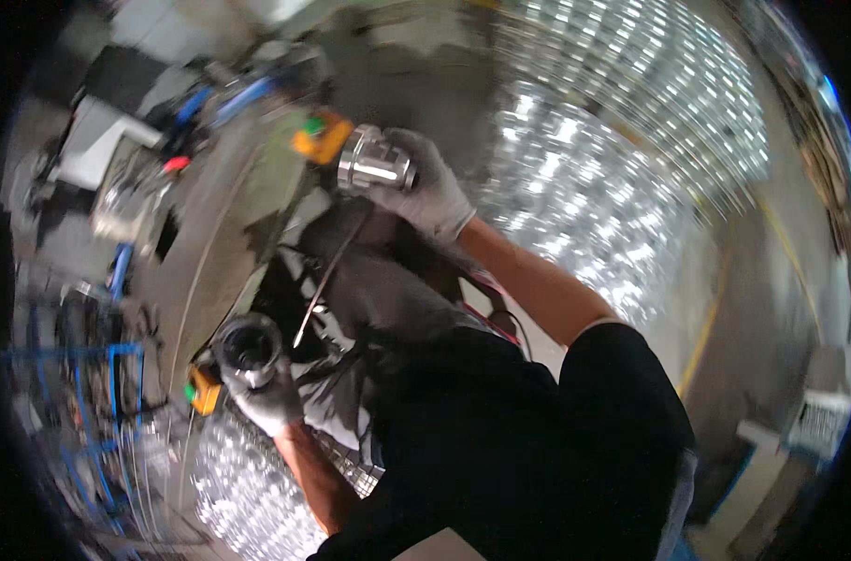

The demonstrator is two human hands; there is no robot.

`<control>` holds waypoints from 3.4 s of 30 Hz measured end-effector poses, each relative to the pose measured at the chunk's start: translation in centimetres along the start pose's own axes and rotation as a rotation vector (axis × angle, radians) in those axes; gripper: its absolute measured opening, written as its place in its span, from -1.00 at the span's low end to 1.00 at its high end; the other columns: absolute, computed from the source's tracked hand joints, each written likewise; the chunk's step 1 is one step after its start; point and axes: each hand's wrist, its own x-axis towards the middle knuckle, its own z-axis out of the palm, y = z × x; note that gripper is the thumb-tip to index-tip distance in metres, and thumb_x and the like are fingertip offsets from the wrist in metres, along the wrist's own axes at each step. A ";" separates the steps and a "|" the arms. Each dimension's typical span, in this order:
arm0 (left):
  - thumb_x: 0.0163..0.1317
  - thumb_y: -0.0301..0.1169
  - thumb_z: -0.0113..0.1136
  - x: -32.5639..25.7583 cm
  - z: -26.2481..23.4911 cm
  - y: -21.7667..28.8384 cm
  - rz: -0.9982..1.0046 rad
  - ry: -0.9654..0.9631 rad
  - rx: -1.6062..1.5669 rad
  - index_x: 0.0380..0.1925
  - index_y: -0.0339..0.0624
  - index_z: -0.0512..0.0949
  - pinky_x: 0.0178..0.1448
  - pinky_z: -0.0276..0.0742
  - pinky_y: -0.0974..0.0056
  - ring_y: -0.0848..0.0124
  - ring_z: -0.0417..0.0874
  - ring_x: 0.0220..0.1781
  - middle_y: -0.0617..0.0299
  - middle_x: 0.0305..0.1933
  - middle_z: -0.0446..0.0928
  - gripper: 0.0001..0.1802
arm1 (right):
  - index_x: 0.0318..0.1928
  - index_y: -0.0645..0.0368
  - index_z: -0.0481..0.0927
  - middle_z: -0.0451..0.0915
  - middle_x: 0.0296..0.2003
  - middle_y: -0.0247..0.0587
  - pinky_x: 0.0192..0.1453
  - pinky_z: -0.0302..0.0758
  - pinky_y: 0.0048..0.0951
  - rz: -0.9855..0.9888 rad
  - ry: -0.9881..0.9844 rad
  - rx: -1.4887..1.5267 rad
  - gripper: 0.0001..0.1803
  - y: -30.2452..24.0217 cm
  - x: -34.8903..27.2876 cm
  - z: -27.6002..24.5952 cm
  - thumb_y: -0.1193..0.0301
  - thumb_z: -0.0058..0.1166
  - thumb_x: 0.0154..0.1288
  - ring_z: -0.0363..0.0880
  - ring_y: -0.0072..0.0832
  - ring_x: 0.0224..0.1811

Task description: The person is using a press machine to form metal parts.

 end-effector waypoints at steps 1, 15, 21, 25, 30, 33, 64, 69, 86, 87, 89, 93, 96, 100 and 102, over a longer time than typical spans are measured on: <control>0.23 -0.08 0.09 0.0 0.2 0.1 -0.038 0.013 0.028 0.23 -0.07 0.27 0.19 0.45 0.03 0.15 0.38 0.22 0.08 0.20 0.36 -0.39 | 0.12 0.16 0.28 0.41 0.01 -0.23 0.13 0.40 -0.40 -0.159 0.044 -0.134 -0.25 0.4 0.4 -3.3 0.47 0.41 -0.10 0.39 -0.46 0.08; 0.25 -0.05 0.07 0.5 1.2 -1.0 -0.462 0.042 -0.624 0.20 -0.01 0.31 0.26 0.32 -0.07 0.17 0.31 0.27 0.10 0.26 0.32 -0.44 | 0.06 0.06 0.47 0.54 -0.15 -0.07 0.05 0.45 -0.32 0.430 0.103 -1.393 -0.24 10.9 2.1 -38.1 0.24 0.37 -0.32 0.50 -0.24 -0.08; 0.22 -0.13 0.14 0.9 2.1 -0.3 -0.312 -0.092 -0.465 0.17 -0.23 0.29 0.25 0.35 0.09 0.25 0.38 0.22 0.01 0.20 0.37 -0.39 | 0.23 0.04 0.30 0.45 0.04 0.08 0.19 0.37 -0.24 0.658 -0.221 -1.322 -0.22 16.0 2.1 -40.0 0.17 0.23 -0.06 0.41 -0.01 0.09; 0.27 -0.07 0.03 1.6 1.1 -0.5 -0.393 -0.047 -0.489 0.19 -0.12 0.32 0.28 0.29 0.05 0.28 0.36 0.24 0.19 0.22 0.39 -0.43 | 0.29 0.03 0.22 0.40 0.11 0.06 0.21 0.35 -0.23 0.532 -0.283 -1.301 -0.20 16.6 1.9 -39.9 0.15 0.20 0.02 0.38 0.01 0.13; 0.28 -0.04 0.01 4.4 1.0 1.2 -0.303 -0.141 -0.742 0.16 -0.11 0.33 0.27 0.35 -0.01 0.27 0.46 0.14 0.18 0.13 0.44 -0.45 | 0.35 0.02 0.13 0.34 0.20 0.06 0.28 0.28 -0.21 0.390 0.032 -1.547 -0.17 14.6 5.0 -36.8 0.18 0.20 0.10 0.31 0.04 0.22; 0.30 -0.05 -0.02 7.9 1.3 3.4 -0.218 -0.166 -0.858 0.13 -0.10 0.34 0.20 0.47 0.01 0.24 0.51 0.09 0.12 0.12 0.43 -0.50 | 0.28 0.04 0.25 0.40 0.15 0.00 0.18 0.34 -0.28 0.278 0.056 -0.948 -0.34 12.8 7.0 -28.2 0.33 0.13 0.16 0.37 -0.18 0.11; 0.21 0.03 0.13 36.5 7.3 1.6 -0.146 0.244 -0.228 -0.16 -0.25 0.51 -0.39 0.55 0.24 0.30 0.60 -0.40 0.09 -0.22 0.55 -0.48 | 0.16 0.25 0.33 0.38 0.10 0.11 0.23 0.28 -0.17 -0.455 -0.455 -0.436 -0.46 -5.5 11.0 21.5 0.22 0.06 0.26 0.35 -0.01 0.15; 0.22 -0.01 0.13 36.0 6.2 3.2 -0.302 0.094 -0.644 -0.16 -0.28 0.52 -0.45 0.54 0.17 0.25 0.58 -0.44 0.04 -0.23 0.56 -0.50 | 0.09 0.26 0.39 0.41 0.03 0.13 0.19 0.30 -0.18 -0.449 -0.310 -0.263 -0.53 -4.4 15.4 27.4 0.19 -0.05 0.31 0.38 -0.02 0.10; 0.25 0.00 0.06 27.9 2.7 6.7 0.042 0.159 0.186 0.04 -0.45 0.42 0.09 0.39 0.27 0.25 0.55 -0.03 0.00 -0.06 0.56 -0.35 | -0.02 0.22 0.47 0.50 -0.07 0.14 0.06 0.37 -0.07 -0.515 -0.287 -0.585 -0.50 -1.6 22.7 30.9 0.07 -0.35 0.41 0.43 0.04 0.00; 0.25 -0.07 0.08 26.2 1.0 6.7 0.003 0.133 0.245 0.05 -0.44 0.41 0.12 0.39 0.26 0.20 0.55 0.02 -0.08 -0.01 0.54 -0.39 | 0.02 0.20 0.47 0.49 -0.07 0.11 0.09 0.36 -0.15 -0.744 -0.315 -1.063 -0.63 -1.8 20.7 29.0 0.24 -0.24 0.40 0.44 -0.01 0.00; 0.21 -0.15 0.13 21.1 -3.8 6.1 0.247 0.134 0.475 0.01 -0.36 0.45 0.11 0.42 0.22 0.11 0.55 0.02 -0.08 -0.03 0.53 -0.48 | 0.05 0.22 0.44 0.48 -0.05 0.07 0.14 0.34 -0.16 -0.628 -0.301 -0.562 -0.64 -1.8 17.0 24.5 0.27 -0.12 0.35 0.42 -0.02 0.03; 0.13 -0.28 0.22 11.9 -11.4 5.4 0.455 0.184 1.066 0.13 -0.38 0.32 0.25 0.33 0.13 -0.05 0.36 0.23 -0.19 0.17 0.33 -0.39 | 0.18 0.20 0.32 0.33 0.17 0.01 0.29 0.22 -0.11 -0.617 -0.485 -0.916 -0.54 0.8 11.8 16.0 0.20 -0.19 0.39 0.25 -0.03 0.24; 0.05 -0.23 0.29 9.0 -13.8 4.2 0.293 0.136 1.396 0.21 -0.35 0.20 0.34 0.18 -0.02 -0.21 0.18 0.32 -0.22 0.25 0.23 -0.22 | 0.23 0.20 0.27 0.27 0.22 0.04 0.36 0.12 -0.08 -0.413 -0.480 -1.009 -0.47 3.6 10.0 12.9 0.12 -0.23 0.40 0.17 0.01 0.29; 0.02 -0.18 0.28 7.4 -14.8 2.0 0.298 0.123 1.382 0.22 -0.43 0.15 0.40 0.06 -0.01 -0.17 0.12 0.36 -0.28 0.29 0.16 -0.15 | 0.26 0.22 0.22 0.21 0.28 0.04 0.43 -0.03 -0.08 -0.422 -0.505 -1.210 -0.40 5.9 9.7 12.1 0.05 -0.27 0.40 0.05 -0.08 0.38; 0.01 -0.14 0.28 7.0 -14.8 1.0 0.287 0.139 1.443 0.24 -0.43 0.11 0.41 0.01 -0.04 -0.16 0.09 0.38 -0.28 0.30 0.12 -0.10 | 0.29 0.22 0.19 0.17 0.30 0.03 0.44 -0.07 -0.08 -0.467 -0.564 -1.240 -0.37 6.3 9.5 12.1 0.03 -0.28 0.40 0.01 -0.11 0.40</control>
